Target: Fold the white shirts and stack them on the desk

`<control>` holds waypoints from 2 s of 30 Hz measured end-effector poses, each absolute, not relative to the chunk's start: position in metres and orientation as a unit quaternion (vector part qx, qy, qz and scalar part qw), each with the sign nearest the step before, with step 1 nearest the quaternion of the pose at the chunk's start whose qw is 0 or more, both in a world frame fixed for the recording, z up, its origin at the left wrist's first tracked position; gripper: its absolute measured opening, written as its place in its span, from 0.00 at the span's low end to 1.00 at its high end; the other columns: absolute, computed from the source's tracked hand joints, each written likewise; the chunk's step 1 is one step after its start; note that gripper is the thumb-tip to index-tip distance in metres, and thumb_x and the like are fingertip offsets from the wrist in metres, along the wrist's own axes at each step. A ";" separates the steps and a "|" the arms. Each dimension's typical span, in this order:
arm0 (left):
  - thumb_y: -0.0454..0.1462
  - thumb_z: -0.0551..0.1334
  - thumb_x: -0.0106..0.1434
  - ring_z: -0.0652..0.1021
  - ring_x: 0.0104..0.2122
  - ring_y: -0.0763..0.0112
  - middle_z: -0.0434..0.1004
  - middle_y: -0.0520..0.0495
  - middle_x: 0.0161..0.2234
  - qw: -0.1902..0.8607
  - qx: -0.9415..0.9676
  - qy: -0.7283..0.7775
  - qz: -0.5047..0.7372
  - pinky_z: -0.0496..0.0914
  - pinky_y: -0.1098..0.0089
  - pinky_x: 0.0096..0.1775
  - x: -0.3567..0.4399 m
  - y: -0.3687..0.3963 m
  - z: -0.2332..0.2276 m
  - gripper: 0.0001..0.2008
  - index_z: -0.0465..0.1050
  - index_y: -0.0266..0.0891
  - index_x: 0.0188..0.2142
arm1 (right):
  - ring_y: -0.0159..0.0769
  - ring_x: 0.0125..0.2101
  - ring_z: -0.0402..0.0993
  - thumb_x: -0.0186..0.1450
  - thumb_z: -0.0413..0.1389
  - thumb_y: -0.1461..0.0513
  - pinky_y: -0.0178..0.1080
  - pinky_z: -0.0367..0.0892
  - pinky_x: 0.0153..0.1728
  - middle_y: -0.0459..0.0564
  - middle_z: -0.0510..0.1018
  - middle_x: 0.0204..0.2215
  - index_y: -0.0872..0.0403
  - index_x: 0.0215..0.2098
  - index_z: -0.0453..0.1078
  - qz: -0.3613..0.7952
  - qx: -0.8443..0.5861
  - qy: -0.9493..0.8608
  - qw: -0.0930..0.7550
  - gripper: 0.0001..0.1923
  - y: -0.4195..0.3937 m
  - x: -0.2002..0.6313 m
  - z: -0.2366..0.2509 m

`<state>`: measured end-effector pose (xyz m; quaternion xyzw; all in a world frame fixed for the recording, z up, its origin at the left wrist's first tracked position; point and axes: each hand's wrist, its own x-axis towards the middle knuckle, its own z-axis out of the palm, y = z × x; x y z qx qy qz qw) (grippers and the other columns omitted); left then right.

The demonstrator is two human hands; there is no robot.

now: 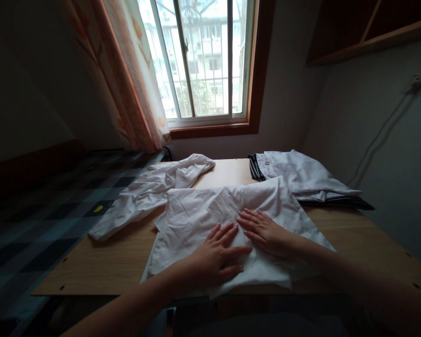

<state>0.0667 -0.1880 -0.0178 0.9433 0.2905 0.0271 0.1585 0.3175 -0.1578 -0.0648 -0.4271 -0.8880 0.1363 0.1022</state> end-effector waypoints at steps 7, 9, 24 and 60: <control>0.49 0.59 0.68 0.47 0.70 0.49 0.42 0.49 0.72 0.154 0.947 0.280 0.039 0.45 0.45 0.67 0.064 -0.187 -0.023 0.25 0.63 0.57 0.64 | 0.44 0.70 0.42 0.75 0.38 0.51 0.54 0.38 0.68 0.52 0.50 0.70 0.51 0.71 0.52 0.098 -0.472 -0.872 0.090 0.29 -0.117 0.295 -0.059; 0.49 0.58 0.68 0.47 0.70 0.49 0.42 0.48 0.72 0.153 0.947 0.280 0.037 0.45 0.45 0.67 0.065 -0.187 -0.022 0.25 0.63 0.56 0.64 | 0.43 0.70 0.41 0.75 0.38 0.51 0.54 0.37 0.68 0.52 0.50 0.70 0.52 0.71 0.52 0.095 -0.482 -0.867 0.084 0.30 -0.108 0.290 -0.058; 0.48 0.58 0.68 0.77 0.53 0.56 0.77 0.42 0.53 0.111 0.943 0.300 0.092 0.69 0.57 0.56 0.076 -0.158 -0.002 0.22 0.72 0.45 0.58 | 0.44 0.70 0.41 0.74 0.35 0.47 0.57 0.33 0.67 0.52 0.49 0.71 0.50 0.71 0.50 0.068 -0.553 -0.822 0.118 0.32 -0.067 0.271 -0.062; 0.43 0.56 0.69 0.80 0.39 0.59 0.81 0.42 0.41 -0.093 0.770 0.619 0.124 0.71 0.65 0.39 0.068 -0.031 -0.037 0.15 0.79 0.39 0.40 | 0.40 0.69 0.46 0.73 0.41 0.50 0.53 0.36 0.67 0.49 0.54 0.69 0.49 0.69 0.56 0.062 -0.577 -0.803 0.138 0.28 -0.068 0.272 -0.065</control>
